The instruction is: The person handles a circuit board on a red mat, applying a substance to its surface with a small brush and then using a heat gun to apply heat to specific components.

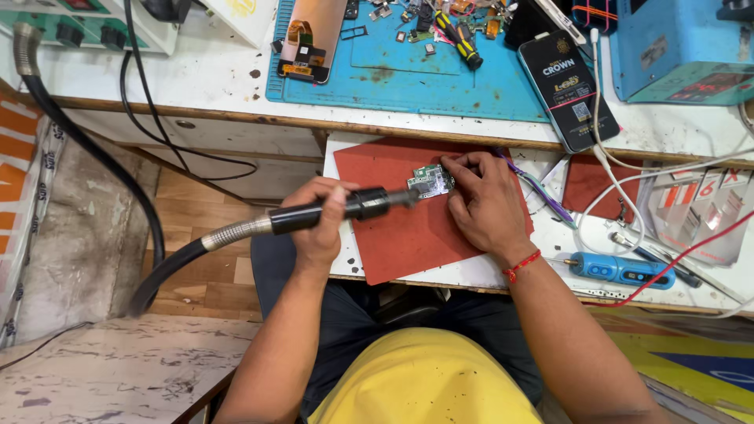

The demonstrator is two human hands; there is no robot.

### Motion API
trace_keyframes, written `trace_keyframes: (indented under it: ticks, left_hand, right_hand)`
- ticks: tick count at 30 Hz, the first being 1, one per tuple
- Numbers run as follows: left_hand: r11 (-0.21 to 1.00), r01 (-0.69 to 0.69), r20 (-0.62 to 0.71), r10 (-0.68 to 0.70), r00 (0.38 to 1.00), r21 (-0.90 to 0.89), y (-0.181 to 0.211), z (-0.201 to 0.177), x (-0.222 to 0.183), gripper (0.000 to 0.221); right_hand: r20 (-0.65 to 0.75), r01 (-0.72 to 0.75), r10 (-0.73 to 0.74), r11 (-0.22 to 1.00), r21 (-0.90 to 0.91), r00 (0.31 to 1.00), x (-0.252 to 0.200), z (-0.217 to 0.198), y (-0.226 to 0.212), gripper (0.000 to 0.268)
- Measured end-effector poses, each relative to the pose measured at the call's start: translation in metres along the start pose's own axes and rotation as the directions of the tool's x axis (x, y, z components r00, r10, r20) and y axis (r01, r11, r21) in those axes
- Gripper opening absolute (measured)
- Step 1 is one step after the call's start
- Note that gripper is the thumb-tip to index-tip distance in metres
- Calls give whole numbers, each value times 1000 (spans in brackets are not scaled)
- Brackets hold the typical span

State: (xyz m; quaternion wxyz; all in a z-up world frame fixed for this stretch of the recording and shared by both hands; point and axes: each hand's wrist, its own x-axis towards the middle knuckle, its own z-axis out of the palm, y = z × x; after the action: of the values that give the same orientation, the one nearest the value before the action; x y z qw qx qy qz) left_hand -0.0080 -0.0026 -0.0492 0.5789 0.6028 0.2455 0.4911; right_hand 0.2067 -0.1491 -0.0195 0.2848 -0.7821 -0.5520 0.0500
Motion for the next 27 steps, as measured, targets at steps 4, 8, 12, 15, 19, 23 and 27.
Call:
trace_keyframes:
  ticks: [4,8,12,15,19,23,27]
  left_hand:
    - [999,25,-27,-25,999,26,0,-2,2,26]
    - [994,-86,28,84,996,74,1,1,6,27]
    - [997,-67,28,67,997,29,3,-5,-4,26]
    - [1000,-23,-16,23,1000,20,1,-3,-3,25]
    - [991,-91,87,83,993,94,1,-4,-3,25]
    - [997,-9,-57,14,998,76,2,2,1,26]
    - [998,-35,9,35,999,55,3,-3,-8,25]
  right_hand:
    - [-11,8,-8,1000,8,1000,0,1,0,49]
    - [-32,21,-21,1000,6,999,3,1,4,49]
    - [-27,9,-9,1000,10,1000,-3,3,3,48]
    - [-3,-20,20,999,36,1000,0,2,0,48]
    - [-7,6,-6,1000,13,1000,-4,-1,-1,54]
    - [-5,-11,11,1000,-5,1000,0,-1,-2,55]
    - [-2,6,-6,1000,6,1000,-4,1,0,54]
